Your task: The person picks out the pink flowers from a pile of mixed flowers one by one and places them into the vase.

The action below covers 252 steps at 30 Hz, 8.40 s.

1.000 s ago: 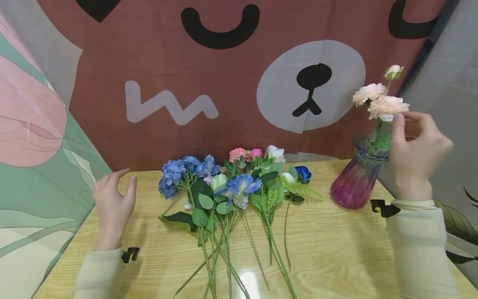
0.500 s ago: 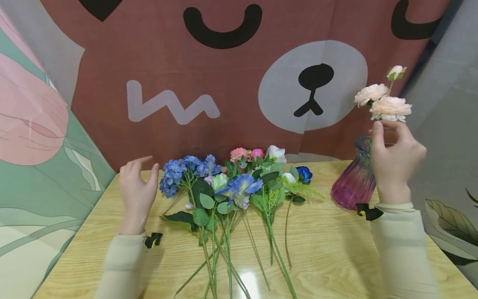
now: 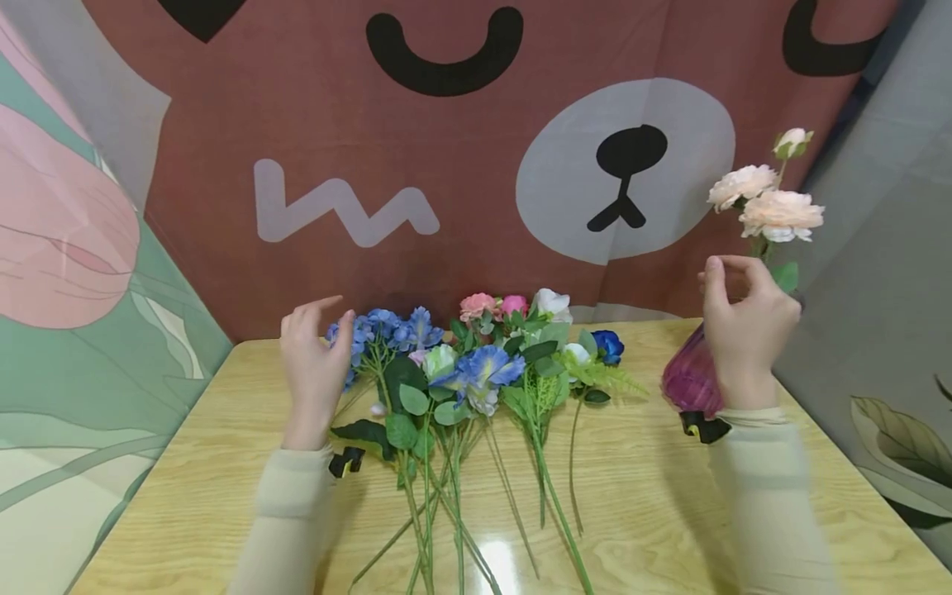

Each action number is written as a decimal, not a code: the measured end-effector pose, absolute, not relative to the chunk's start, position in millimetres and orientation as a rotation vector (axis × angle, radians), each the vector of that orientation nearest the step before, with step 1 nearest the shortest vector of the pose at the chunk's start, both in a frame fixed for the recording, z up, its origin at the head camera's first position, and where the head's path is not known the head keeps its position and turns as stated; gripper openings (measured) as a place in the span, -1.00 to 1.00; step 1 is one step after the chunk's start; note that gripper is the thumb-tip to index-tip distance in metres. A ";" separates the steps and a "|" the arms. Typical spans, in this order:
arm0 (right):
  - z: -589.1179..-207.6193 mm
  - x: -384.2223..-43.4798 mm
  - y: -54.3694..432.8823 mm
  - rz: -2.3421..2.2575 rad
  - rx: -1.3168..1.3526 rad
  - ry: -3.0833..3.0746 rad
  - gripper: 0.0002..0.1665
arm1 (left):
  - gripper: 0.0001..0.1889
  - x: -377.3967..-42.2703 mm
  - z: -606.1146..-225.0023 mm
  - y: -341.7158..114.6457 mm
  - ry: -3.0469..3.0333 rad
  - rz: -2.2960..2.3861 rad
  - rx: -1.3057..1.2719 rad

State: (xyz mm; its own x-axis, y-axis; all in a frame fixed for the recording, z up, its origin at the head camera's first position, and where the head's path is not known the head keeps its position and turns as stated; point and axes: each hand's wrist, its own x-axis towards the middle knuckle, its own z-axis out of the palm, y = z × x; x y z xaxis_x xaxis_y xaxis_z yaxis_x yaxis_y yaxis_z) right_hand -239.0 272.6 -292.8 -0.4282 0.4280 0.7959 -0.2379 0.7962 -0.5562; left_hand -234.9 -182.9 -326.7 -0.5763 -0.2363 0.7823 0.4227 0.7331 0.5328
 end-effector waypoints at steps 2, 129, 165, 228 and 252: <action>-297.0 -240.8 269.7 0.753 -0.133 -1.879 -0.51 | -0.75 -236.3 -325.6 -178.3 -1.991 -0.902 -0.144; -351.4 -260.8 225.4 0.679 0.028 -2.384 -0.51 | -0.86 -338.1 -344.1 40.7 -3.354 -0.356 -0.027; -351.4 -259.7 223.0 0.684 0.018 -2.393 -0.56 | -0.71 -342.4 -321.9 17.7 -3.117 -1.009 -0.008; -330.1 -256.0 201.1 1.023 0.130 -2.308 -0.48 | -0.95 -281.6 -257.9 -16.4 -2.448 -2.029 -0.329; -304.1 -240.6 173.4 1.454 0.305 -2.438 -0.44 | -0.96 -271.6 -254.0 -20.6 -2.343 -2.064 -0.426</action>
State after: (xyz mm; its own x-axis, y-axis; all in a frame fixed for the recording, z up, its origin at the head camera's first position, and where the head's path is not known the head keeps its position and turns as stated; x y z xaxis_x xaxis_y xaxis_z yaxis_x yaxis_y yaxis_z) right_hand -240.6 173.4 -304.1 -0.9368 -0.0345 0.3482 -0.3227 0.4697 -0.8217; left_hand -271.6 -20.6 -254.0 -0.9634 0.2072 0.1698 0.1946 0.1055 0.9752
